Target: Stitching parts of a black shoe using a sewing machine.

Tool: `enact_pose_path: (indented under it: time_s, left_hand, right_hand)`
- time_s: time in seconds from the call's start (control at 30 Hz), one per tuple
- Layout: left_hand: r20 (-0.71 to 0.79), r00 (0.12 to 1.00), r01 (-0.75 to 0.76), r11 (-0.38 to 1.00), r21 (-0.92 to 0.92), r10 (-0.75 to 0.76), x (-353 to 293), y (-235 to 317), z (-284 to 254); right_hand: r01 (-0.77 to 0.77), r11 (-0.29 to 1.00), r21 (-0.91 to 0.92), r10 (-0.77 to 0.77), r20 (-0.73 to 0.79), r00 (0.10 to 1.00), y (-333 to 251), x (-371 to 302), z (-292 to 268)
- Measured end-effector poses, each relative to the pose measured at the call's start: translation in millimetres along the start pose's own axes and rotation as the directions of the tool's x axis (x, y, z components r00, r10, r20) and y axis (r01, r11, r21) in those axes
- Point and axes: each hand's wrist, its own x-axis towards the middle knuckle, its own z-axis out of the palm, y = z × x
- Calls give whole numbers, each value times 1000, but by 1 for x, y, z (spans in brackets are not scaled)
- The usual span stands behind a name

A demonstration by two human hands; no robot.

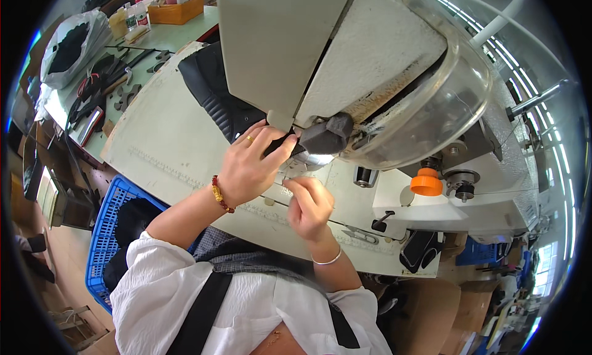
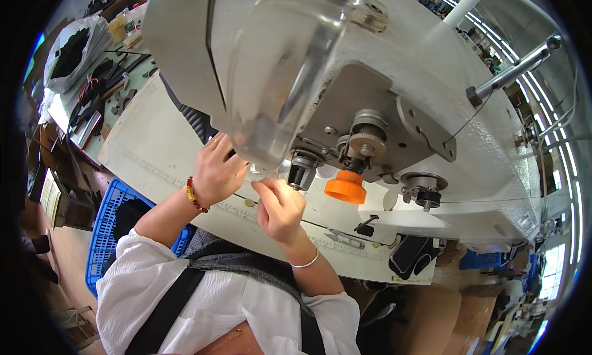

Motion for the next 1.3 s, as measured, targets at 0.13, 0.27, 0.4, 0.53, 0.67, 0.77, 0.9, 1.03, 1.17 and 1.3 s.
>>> enact_pose_path:
  time_s: [0.13,0.27,0.4,0.53,0.67,0.77,0.9,1.03,1.17,1.3]
  left_hand:
    - [68,996,58,995,77,-63,-4,12,-1]
    - [168,979,73,970,234,-114,-7,29,0]
    - [221,959,74,911,406,-176,0,48,5]
    - [258,945,53,871,489,-202,4,57,6]
    - [199,962,115,943,313,-184,7,57,-11]
    - [336,936,42,983,180,-101,11,49,-44]
    - [350,936,4,996,90,-36,5,35,-56]
    - [337,941,1,999,44,-16,5,29,-54]
    - [360,933,1,998,61,-23,5,33,-48]
    - [375,924,26,991,131,-74,14,35,-42]
  right_hand:
    - [-242,958,152,215,171,961,-7,0,16]
    - [-301,868,395,173,329,929,-15,-5,25]
    - [-349,833,429,213,333,918,-8,-19,36]
    - [-489,736,469,439,218,871,-22,-14,41]
    - [-427,708,563,413,160,897,-34,-16,35]
    - [-538,654,531,482,256,838,-44,-23,30]
    - [-520,660,543,547,127,827,-67,-12,36]
    - [-504,699,507,524,115,844,-68,-10,38]
    - [-477,690,544,511,100,854,-62,-12,34]
    - [-517,664,540,536,138,833,-52,-5,29]
